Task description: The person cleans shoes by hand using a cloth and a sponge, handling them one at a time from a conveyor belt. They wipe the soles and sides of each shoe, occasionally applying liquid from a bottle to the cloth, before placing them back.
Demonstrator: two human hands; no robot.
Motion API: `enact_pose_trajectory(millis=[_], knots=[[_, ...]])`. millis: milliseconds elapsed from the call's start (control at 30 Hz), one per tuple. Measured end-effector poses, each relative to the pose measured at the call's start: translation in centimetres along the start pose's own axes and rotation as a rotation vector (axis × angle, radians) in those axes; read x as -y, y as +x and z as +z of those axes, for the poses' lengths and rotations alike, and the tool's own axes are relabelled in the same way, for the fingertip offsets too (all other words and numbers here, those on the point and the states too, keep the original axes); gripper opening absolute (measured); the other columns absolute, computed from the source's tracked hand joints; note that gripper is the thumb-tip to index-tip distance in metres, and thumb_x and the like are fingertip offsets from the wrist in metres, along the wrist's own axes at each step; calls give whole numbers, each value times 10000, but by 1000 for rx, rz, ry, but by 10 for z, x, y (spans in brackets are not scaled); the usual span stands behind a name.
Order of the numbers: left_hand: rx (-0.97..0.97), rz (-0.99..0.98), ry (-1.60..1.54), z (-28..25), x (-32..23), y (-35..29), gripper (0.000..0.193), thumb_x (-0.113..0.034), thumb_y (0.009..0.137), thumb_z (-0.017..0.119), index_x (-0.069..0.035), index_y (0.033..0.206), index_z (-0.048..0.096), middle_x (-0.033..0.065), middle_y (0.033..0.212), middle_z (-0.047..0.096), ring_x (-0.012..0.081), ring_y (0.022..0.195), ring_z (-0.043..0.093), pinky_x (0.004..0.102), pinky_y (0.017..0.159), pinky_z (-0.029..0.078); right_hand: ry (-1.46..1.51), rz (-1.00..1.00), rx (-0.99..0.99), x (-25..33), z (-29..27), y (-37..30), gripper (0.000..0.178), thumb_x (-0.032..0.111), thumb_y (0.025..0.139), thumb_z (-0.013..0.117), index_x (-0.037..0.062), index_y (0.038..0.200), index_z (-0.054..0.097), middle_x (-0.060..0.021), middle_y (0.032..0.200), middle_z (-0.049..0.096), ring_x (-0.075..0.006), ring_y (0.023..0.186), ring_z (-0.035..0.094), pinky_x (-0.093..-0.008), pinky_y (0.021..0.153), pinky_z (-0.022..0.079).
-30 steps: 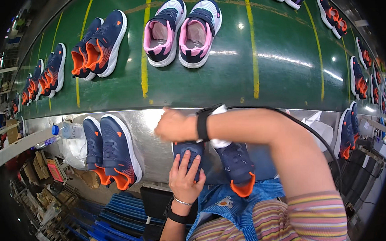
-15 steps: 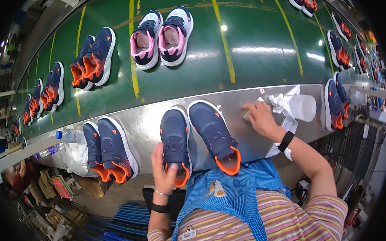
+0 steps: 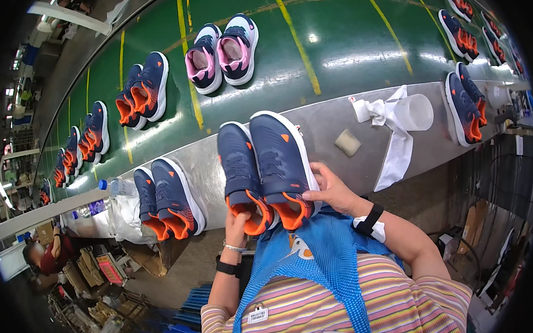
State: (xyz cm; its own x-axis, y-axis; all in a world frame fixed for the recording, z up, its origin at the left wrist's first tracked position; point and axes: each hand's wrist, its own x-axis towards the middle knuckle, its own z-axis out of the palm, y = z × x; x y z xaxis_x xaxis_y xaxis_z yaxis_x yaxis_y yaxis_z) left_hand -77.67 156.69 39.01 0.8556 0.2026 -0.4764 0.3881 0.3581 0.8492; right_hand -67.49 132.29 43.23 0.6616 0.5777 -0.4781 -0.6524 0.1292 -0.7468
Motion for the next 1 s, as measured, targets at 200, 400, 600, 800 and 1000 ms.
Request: enact_pose_trajectory(millis=[200,400,600,800,1000], knots=[[-292,413,713,6,-40,-12,741,-126,693,587,10,1318,214,183,1131,397,288,994,442,371,864,366,-505,-327,-249,13,25,-1,680,156,655,732,27,1232,397,-111,1088,453,-209,987,476,-295,872,375],[-219,500,1092,-14,-24,13,746,-322,737,636,19,1294,276,216,1064,425,357,996,410,412,884,325,-895,-487,-369,-2,-14,29,576,290,739,667,62,1217,439,-150,1086,458,-245,1000,461,-302,880,363],[3,258,543,-41,-9,43,505,-283,910,397,15,1303,292,185,1182,457,215,1074,455,282,917,335,-634,-350,-179,-10,-30,48,570,288,843,549,1,1282,326,-139,1206,438,-192,1079,438,-292,902,354],[-27,9,151,-20,-31,41,541,-339,925,343,80,1266,315,120,1194,456,152,1049,448,255,905,341,-161,-163,-265,21,-6,35,480,218,876,507,52,1294,340,-67,1020,565,-100,861,548,-225,732,451],[-78,-103,-56,-6,-58,35,597,-428,917,294,80,1224,363,149,1164,495,208,1069,476,289,905,373,-77,-176,-270,33,3,39,451,300,899,451,24,1249,380,-83,1040,562,-122,878,563,-236,747,455]])
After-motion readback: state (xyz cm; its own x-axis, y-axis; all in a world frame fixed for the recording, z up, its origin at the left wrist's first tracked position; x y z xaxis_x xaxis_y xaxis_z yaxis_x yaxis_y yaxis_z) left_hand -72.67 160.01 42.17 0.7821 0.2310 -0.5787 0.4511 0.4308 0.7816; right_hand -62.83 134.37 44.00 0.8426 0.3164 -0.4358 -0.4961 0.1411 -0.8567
